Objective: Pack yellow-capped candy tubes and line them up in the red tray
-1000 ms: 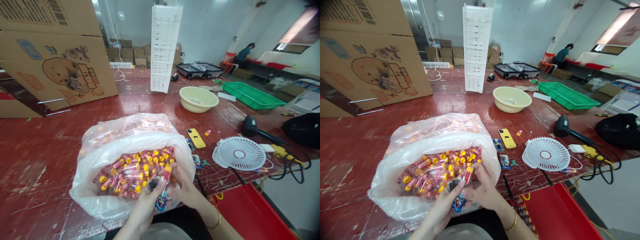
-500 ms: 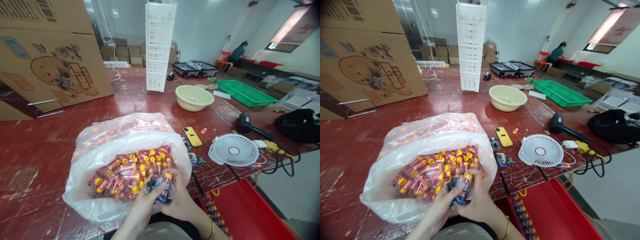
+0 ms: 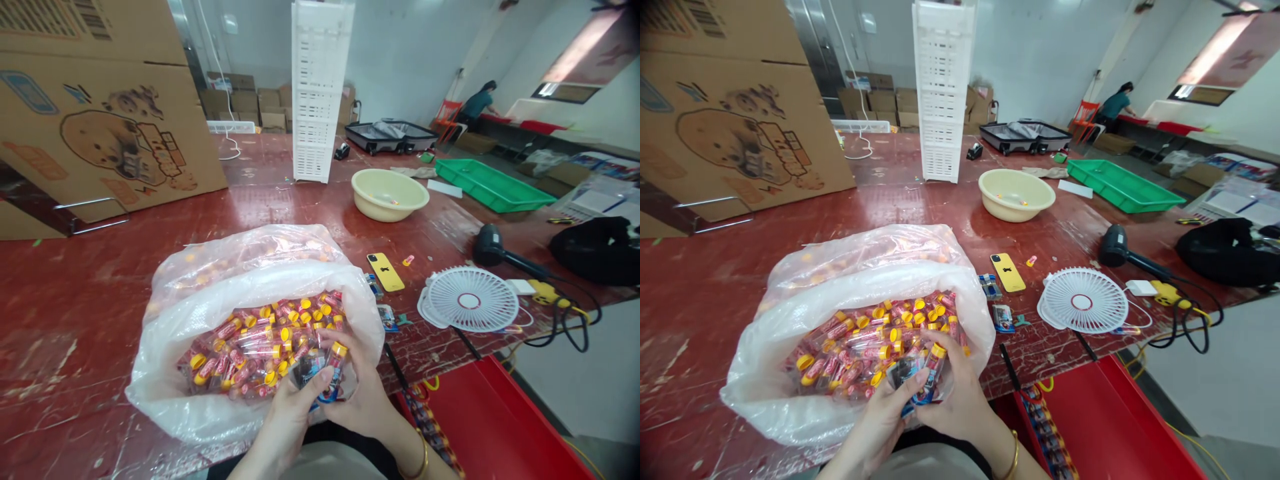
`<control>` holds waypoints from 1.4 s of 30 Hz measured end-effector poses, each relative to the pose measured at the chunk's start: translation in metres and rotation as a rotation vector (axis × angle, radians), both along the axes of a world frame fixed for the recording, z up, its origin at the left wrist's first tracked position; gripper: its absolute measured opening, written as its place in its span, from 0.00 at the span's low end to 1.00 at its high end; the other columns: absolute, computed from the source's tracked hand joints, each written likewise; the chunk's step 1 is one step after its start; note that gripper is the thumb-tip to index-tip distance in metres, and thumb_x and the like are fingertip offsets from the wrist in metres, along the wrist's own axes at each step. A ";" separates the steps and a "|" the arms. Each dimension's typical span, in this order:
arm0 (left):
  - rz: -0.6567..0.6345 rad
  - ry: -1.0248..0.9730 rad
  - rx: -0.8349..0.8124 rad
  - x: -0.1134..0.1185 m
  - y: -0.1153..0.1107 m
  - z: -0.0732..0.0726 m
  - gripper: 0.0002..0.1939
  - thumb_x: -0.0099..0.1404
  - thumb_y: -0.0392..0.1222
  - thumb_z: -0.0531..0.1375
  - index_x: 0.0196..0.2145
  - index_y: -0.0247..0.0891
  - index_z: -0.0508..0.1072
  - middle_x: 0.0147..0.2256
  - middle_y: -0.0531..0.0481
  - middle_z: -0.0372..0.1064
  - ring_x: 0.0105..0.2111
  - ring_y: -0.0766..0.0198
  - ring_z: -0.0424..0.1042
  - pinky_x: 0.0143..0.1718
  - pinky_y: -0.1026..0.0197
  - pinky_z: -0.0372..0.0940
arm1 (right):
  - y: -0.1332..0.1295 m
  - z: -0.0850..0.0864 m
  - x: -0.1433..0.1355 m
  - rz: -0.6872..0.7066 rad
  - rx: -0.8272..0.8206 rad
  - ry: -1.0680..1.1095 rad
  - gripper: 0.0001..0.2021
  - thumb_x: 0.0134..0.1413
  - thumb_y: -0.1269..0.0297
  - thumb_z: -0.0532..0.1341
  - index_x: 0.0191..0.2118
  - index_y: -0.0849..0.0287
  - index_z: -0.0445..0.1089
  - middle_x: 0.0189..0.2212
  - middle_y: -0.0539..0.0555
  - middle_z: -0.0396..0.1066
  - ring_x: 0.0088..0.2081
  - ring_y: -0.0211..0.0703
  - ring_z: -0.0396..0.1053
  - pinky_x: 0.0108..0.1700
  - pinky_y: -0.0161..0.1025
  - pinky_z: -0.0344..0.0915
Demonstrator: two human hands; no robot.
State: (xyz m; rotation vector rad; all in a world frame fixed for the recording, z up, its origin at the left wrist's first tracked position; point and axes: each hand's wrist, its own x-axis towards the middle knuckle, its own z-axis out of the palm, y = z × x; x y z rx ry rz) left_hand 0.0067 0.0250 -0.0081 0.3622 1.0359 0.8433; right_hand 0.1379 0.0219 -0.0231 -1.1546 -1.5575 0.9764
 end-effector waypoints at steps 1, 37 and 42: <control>0.010 0.006 0.006 -0.001 0.000 0.000 0.23 0.48 0.47 0.70 0.42 0.36 0.76 0.34 0.43 0.79 0.34 0.54 0.76 0.33 0.58 0.69 | 0.000 0.000 0.000 -0.019 0.022 -0.022 0.40 0.32 0.79 0.62 0.57 0.52 0.55 0.54 0.57 0.62 0.55 0.53 0.62 0.58 0.50 0.60; 0.031 -0.028 0.094 0.004 0.006 0.003 0.25 0.48 0.43 0.71 0.44 0.33 0.75 0.32 0.45 0.79 0.32 0.56 0.76 0.36 0.59 0.68 | 0.002 -0.010 -0.005 0.042 -0.067 0.059 0.32 0.34 0.80 0.61 0.45 0.52 0.47 0.47 0.55 0.53 0.50 0.46 0.62 0.53 0.43 0.62; 0.025 -0.012 0.108 0.003 0.006 0.002 0.23 0.48 0.44 0.71 0.42 0.34 0.76 0.31 0.46 0.78 0.29 0.59 0.75 0.35 0.59 0.68 | 0.001 -0.007 -0.005 0.049 -0.059 0.098 0.32 0.34 0.80 0.63 0.45 0.52 0.48 0.47 0.55 0.54 0.50 0.45 0.62 0.52 0.43 0.62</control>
